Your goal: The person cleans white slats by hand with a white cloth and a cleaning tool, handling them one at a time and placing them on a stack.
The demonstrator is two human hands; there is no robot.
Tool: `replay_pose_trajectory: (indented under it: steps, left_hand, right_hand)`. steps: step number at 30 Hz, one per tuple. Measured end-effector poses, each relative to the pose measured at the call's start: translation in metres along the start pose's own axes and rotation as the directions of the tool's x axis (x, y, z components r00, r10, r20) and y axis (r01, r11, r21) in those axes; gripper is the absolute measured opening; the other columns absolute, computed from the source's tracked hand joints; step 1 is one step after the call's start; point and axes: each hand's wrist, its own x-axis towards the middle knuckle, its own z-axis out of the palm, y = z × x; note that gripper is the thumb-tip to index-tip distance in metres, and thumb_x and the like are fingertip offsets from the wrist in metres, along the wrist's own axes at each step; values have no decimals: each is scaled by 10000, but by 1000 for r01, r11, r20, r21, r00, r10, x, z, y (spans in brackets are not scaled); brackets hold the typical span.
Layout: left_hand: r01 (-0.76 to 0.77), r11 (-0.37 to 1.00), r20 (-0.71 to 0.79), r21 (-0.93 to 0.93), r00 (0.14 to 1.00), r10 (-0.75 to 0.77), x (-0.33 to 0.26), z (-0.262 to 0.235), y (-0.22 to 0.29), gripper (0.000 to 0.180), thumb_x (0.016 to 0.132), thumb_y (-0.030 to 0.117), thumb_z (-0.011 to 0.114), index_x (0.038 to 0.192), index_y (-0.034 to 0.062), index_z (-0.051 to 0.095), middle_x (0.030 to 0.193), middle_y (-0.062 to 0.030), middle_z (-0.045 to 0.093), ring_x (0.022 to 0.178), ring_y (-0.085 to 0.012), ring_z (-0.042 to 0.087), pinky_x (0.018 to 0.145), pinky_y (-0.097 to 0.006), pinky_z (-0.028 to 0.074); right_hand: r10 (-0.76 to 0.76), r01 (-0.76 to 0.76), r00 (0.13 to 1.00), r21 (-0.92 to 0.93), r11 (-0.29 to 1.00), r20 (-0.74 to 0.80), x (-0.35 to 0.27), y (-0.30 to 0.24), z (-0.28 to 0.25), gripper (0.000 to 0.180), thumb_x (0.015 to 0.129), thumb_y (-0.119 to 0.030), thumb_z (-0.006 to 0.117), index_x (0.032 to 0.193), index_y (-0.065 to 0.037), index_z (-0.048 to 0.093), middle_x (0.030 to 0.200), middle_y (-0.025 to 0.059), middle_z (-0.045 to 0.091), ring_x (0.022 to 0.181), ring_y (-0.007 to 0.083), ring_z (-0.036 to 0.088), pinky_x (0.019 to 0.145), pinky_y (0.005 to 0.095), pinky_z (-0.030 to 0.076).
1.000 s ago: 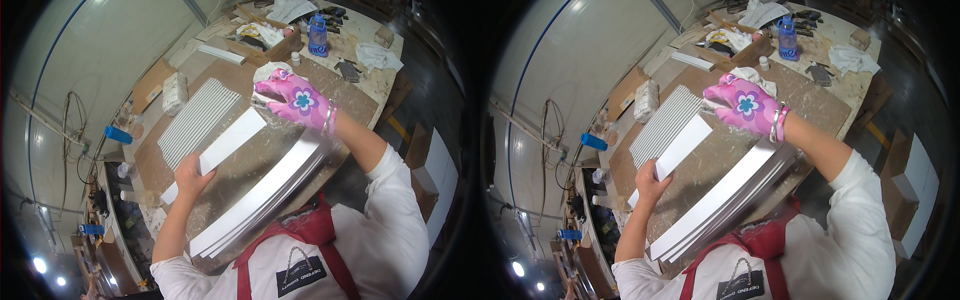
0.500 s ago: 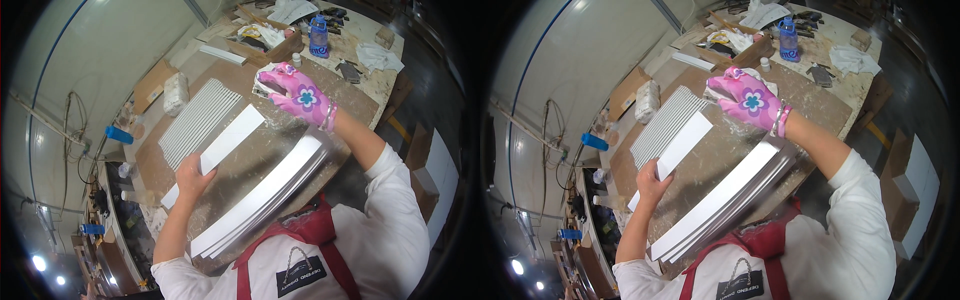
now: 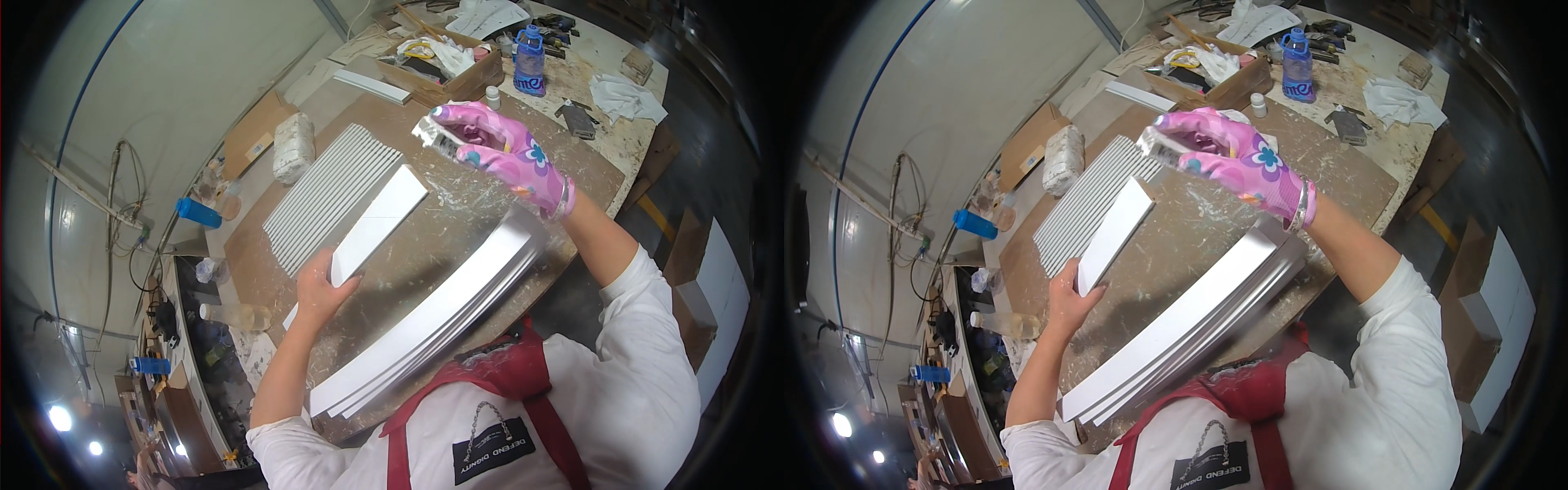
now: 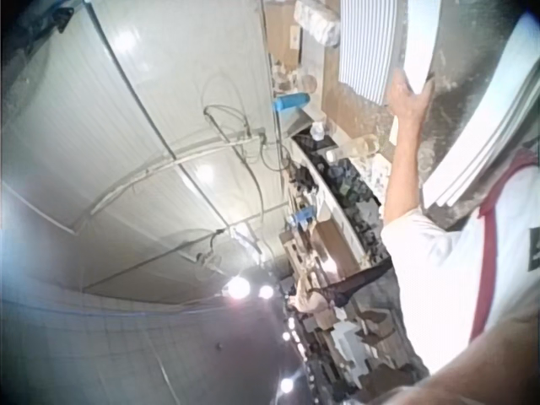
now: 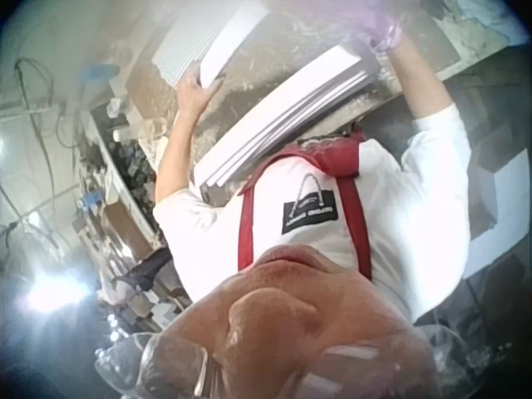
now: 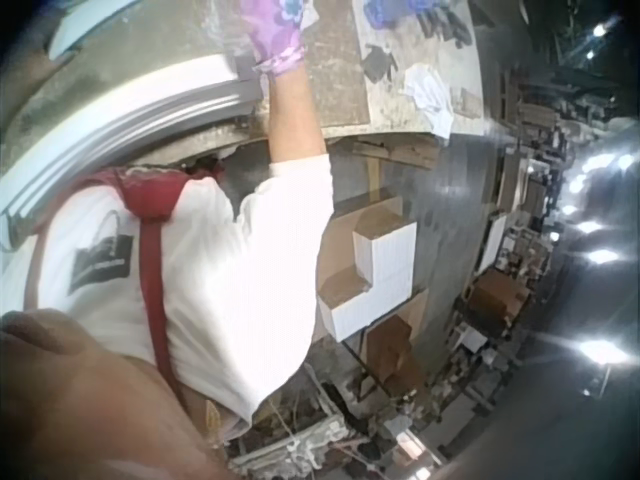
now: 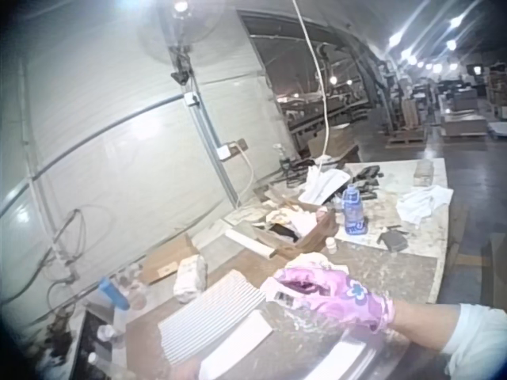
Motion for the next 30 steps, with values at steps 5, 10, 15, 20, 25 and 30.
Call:
replay_pose_trajectory:
  steps: [5,10,15,20,25,30]
  left_hand:
    - [-17,999,-24,-46,1000,16,1,3,-1,395,661,229,736,956,11,590,736,-101,562,646,-198,523,601,-307,438]
    - [75,988,37,-134,997,-70,-1,-6,5,419,687,219,729,1018,6,585,774,-99,600,696,-178,559,656,-321,459]
    - [101,929,55,-357,995,-87,0,-4,-12,390,722,142,686,1057,2,543,838,-58,573,763,-129,509,713,-269,443]
    - [115,827,150,-550,988,-38,3,0,4,351,782,229,655,1040,48,499,827,17,450,743,-77,425,658,-222,381]
    - [155,835,228,-527,973,-37,-2,-2,1,464,780,380,694,1037,46,500,787,15,452,698,-76,416,615,-220,360]
    - [124,638,114,-760,992,-56,20,-31,-23,246,861,272,527,997,66,527,732,-3,484,643,-97,441,555,-243,360]
  right_hand:
    - [-81,114,970,-135,984,228,1,-5,6,431,864,-173,585,1287,-132,515,1185,94,549,957,203,599,862,326,509]
    - [-141,161,987,-371,914,83,8,16,0,416,852,-71,574,1265,-64,525,1176,100,548,993,199,581,885,319,492]
    - [-98,100,994,47,994,-51,9,-7,22,408,858,-88,601,1261,-105,540,1237,106,536,1055,209,591,867,292,535]
    - [-324,321,946,-100,942,-15,14,-23,39,427,863,-207,616,1273,-150,509,1040,71,539,768,118,572,612,236,515]
    - [71,-46,992,-226,973,103,36,-6,24,370,888,-131,547,1247,-52,507,988,115,576,763,121,580,602,232,509]
    - [-2,7,1000,-158,987,31,36,9,30,408,869,-124,570,1268,-61,515,1100,147,588,893,179,608,765,271,536]
